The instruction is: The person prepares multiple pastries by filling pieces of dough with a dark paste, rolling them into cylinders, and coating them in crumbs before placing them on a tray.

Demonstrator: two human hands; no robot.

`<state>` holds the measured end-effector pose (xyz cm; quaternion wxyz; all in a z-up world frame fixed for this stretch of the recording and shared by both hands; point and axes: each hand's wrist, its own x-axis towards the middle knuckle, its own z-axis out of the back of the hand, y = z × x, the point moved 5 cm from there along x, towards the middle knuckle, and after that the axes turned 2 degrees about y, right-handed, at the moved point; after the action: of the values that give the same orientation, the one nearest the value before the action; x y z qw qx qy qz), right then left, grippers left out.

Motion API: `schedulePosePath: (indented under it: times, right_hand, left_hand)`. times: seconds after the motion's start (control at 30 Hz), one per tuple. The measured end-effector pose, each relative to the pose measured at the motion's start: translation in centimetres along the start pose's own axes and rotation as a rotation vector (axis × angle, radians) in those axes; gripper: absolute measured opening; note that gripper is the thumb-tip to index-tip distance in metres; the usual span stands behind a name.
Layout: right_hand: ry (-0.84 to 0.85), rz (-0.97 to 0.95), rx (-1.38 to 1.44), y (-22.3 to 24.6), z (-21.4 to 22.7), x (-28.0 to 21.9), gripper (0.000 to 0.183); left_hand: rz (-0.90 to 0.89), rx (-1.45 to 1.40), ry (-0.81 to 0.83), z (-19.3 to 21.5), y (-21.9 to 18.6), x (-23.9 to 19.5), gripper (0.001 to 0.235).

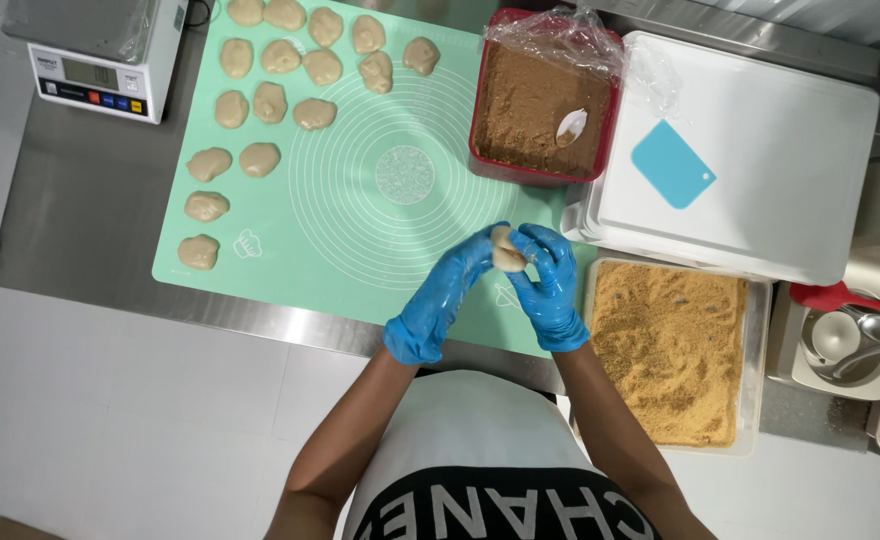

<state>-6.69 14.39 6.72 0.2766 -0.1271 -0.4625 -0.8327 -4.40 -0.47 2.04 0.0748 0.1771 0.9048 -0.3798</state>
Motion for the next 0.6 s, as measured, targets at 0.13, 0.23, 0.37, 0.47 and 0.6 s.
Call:
schedulePosePath:
  times: [0.13,0.23,0.37,0.47,0.6]
  right_hand:
    - [-0.006,-0.207,0.243,0.6,0.3,0.1,0.044]
    - [0.006,-0.439,0.418,0.4,0.0,0.0,0.046]
    - [0.058,-0.519,0.547,-0.9,-0.9,0.2,0.039]
    - [0.197,-0.419,0.445,-2.5,-2.8,-1.1,0.035]
    - [0.218,-0.521,0.48,-7.1,-7.0,-4.8,0.033]
  left_hand:
    - [-0.152,0.324,0.038,-2.0,-2.9,-1.6,0.067]
    - [-0.37,0.485,0.024,-2.7,-4.1,-2.5,0.066]
    - [-0.601,0.77,-0.086,-0.3,-3.5,-1.6,0.039]
    - [-0.583,0.805,-0.144,3.9,-0.6,-1.0,0.027]
    - [-0.445,0.871,-0.269,9.9,3.8,-0.6,0.021]
